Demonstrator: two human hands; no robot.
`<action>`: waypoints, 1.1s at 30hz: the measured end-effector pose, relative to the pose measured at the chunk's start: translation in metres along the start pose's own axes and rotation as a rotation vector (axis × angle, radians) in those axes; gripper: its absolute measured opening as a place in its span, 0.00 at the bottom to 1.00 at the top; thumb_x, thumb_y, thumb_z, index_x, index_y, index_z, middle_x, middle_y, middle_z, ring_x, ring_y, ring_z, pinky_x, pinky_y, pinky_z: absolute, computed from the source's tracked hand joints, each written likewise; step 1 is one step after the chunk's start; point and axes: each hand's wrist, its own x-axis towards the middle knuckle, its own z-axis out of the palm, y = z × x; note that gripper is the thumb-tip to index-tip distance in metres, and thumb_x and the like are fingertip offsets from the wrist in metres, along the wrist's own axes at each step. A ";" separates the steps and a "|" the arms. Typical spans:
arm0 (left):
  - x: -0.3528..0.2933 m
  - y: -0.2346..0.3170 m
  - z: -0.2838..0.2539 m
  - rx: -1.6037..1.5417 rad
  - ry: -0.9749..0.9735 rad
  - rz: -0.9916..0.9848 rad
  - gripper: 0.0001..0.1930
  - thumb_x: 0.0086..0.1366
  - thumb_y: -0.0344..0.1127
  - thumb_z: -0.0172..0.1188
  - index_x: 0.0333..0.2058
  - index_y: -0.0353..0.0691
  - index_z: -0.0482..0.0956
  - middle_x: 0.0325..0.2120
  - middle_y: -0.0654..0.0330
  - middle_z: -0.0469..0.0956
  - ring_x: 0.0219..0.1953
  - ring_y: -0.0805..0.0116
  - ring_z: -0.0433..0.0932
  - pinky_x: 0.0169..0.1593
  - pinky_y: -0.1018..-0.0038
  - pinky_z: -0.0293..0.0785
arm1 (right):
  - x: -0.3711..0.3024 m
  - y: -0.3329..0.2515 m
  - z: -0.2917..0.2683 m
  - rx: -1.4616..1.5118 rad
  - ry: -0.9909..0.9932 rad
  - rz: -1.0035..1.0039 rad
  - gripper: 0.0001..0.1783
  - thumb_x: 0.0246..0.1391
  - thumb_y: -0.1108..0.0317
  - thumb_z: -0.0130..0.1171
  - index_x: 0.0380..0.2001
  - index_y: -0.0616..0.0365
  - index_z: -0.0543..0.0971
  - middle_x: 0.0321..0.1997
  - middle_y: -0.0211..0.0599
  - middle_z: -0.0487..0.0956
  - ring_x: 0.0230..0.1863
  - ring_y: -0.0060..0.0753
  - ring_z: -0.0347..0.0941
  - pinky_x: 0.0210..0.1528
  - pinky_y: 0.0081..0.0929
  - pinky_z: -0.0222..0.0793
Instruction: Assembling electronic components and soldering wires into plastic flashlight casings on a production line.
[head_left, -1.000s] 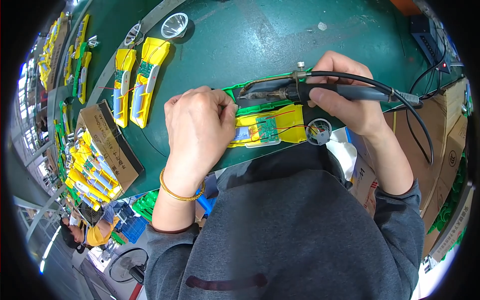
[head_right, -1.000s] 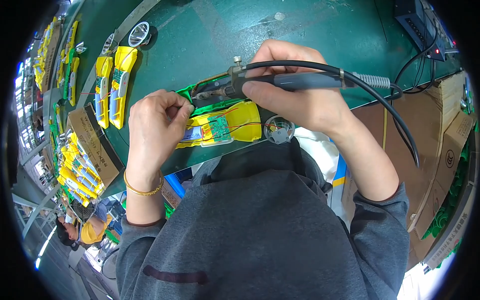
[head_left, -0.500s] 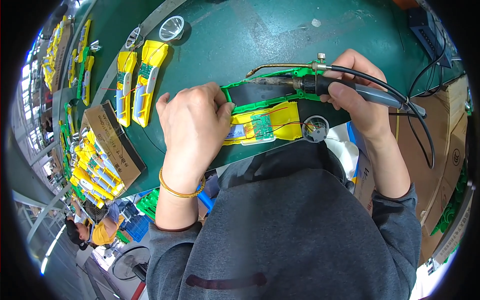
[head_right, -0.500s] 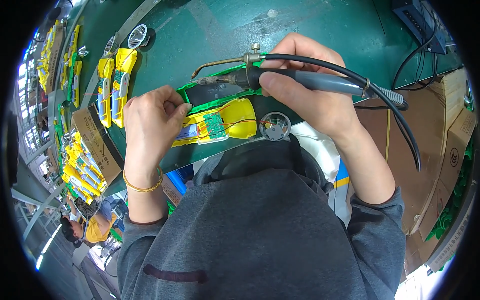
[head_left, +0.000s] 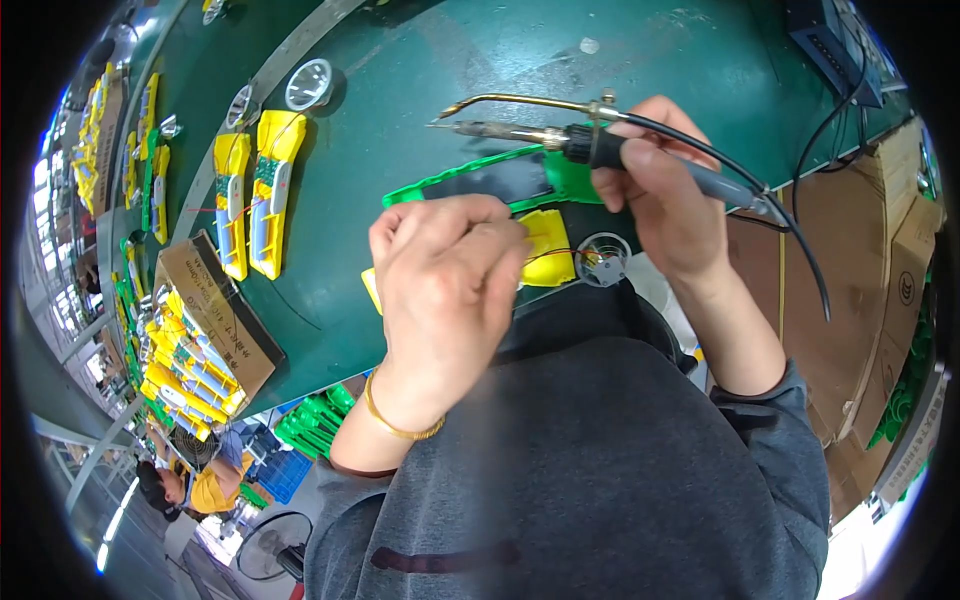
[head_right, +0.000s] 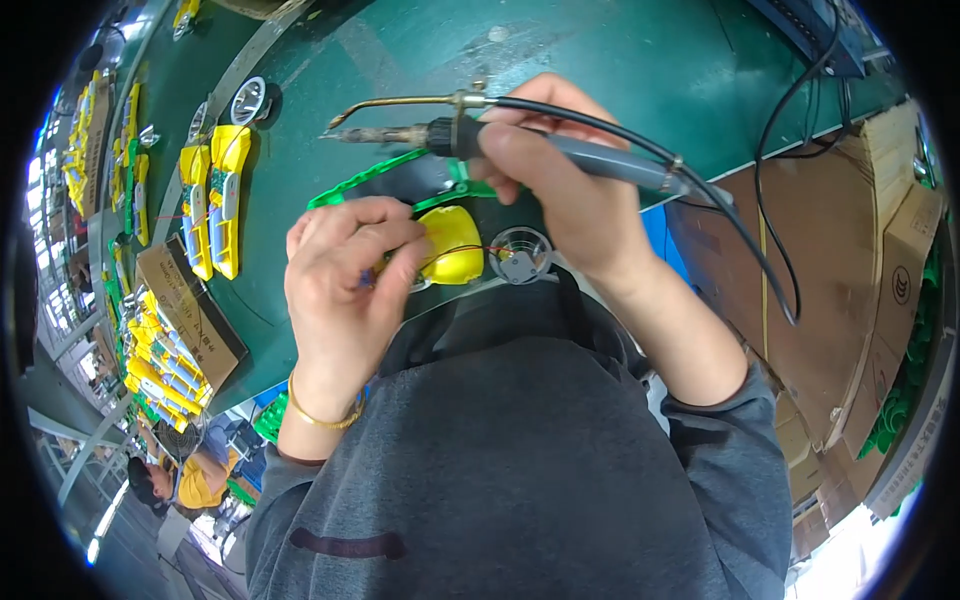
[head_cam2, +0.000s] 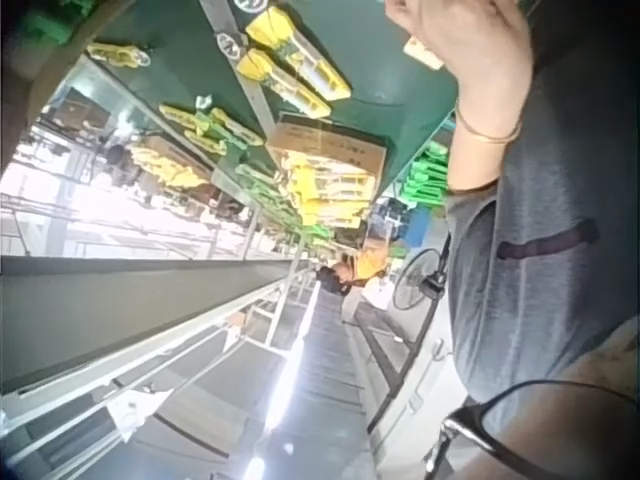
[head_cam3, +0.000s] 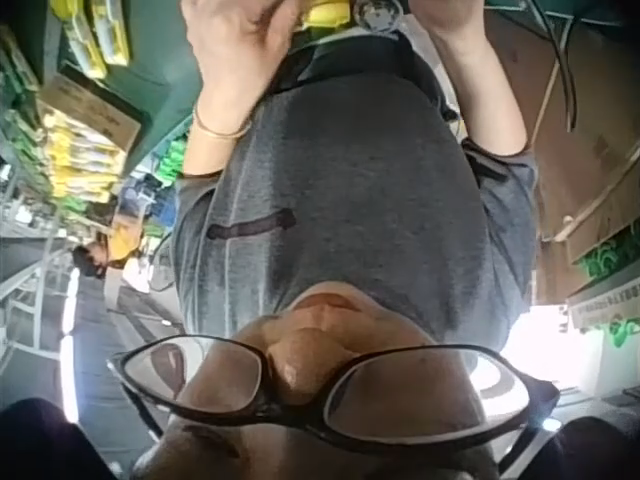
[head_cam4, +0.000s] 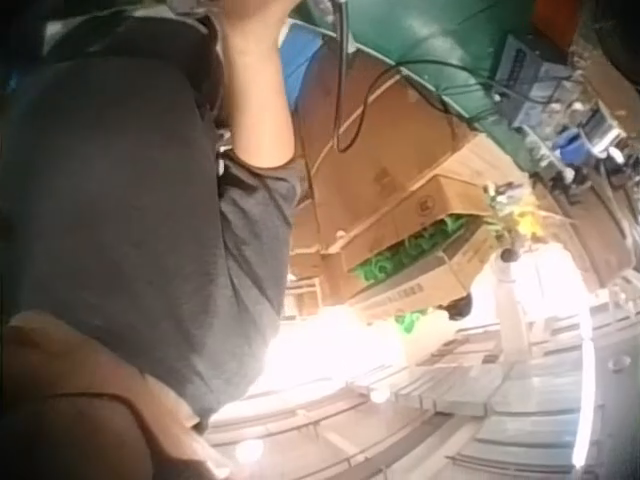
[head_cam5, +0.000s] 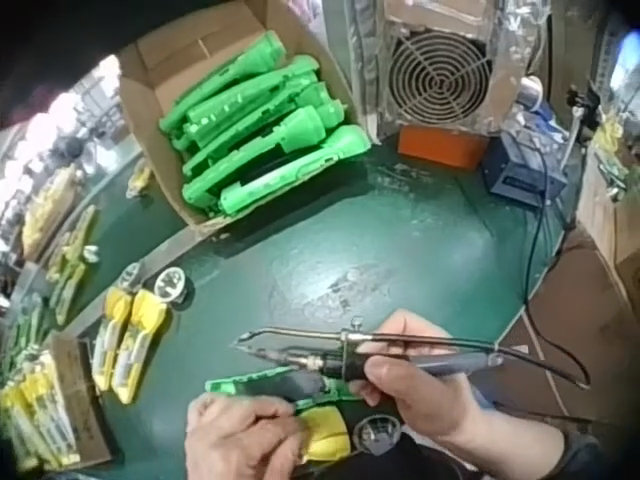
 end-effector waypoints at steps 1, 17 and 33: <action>0.002 -0.003 0.006 0.011 0.033 0.020 0.07 0.46 0.28 0.66 0.26 0.40 0.80 0.28 0.63 0.78 0.34 0.65 0.75 0.46 0.68 0.65 | -0.001 0.002 0.002 -0.006 0.012 -0.002 0.10 0.54 0.65 0.52 0.35 0.60 0.70 0.24 0.36 0.74 0.23 0.22 0.67 0.25 0.18 0.62; 0.020 0.001 0.013 0.013 -0.111 -0.146 0.01 0.52 0.25 0.58 0.25 0.35 0.77 0.21 0.53 0.73 0.27 0.53 0.74 0.31 0.63 0.70 | -0.007 -0.023 -0.036 -0.031 -0.055 -0.022 0.13 0.51 0.61 0.54 0.34 0.60 0.70 0.24 0.38 0.73 0.19 0.25 0.66 0.22 0.20 0.61; 0.019 0.011 0.019 0.170 -0.074 -0.176 0.02 0.52 0.27 0.58 0.25 0.37 0.75 0.22 0.54 0.73 0.27 0.53 0.75 0.30 0.61 0.70 | 0.019 -0.070 -0.032 -0.609 -0.339 0.164 0.08 0.38 0.74 0.62 0.24 0.59 0.74 0.23 0.24 0.71 0.27 0.14 0.64 0.30 0.17 0.56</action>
